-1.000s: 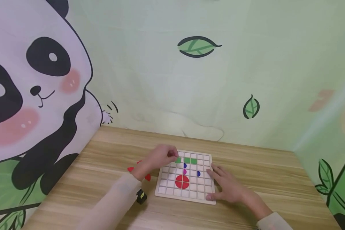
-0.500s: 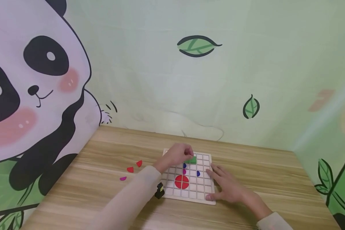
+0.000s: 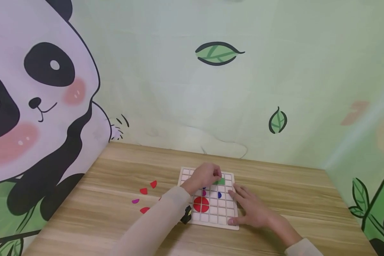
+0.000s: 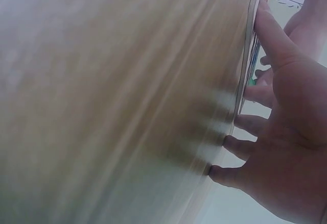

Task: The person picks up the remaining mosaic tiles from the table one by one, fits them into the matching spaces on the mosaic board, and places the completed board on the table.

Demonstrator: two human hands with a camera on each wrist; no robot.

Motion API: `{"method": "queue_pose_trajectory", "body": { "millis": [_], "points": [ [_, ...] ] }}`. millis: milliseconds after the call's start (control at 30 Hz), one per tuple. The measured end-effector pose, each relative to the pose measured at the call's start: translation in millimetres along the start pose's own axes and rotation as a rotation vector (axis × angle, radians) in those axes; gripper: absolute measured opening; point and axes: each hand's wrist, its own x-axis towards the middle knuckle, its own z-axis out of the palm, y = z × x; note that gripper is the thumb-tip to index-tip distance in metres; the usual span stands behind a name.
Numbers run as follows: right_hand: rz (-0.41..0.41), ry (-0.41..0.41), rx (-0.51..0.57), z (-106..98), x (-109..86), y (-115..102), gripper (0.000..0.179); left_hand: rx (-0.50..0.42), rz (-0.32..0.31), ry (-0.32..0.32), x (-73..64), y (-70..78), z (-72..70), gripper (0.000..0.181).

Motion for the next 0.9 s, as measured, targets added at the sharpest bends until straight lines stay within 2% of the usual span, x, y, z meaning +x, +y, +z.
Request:
{"method": "queue_pose_trajectory", "body": {
  "millis": [367,633,900],
  "points": [
    [-0.004,0.013,0.003,-1.3,1.0,-0.2,0.105,0.076,0.034,-0.016,2.7,4.7,0.0,0.004],
    [-0.008,0.011,0.006,-2.4,1.4,0.0,0.105,0.128,0.025,-0.036,4.5,7.6,0.0,0.003],
    [-0.007,0.017,0.0,2.3,0.2,1.0,0.105,0.134,0.026,-0.045,1.7,9.6,3.0,0.004]
  ]
}}
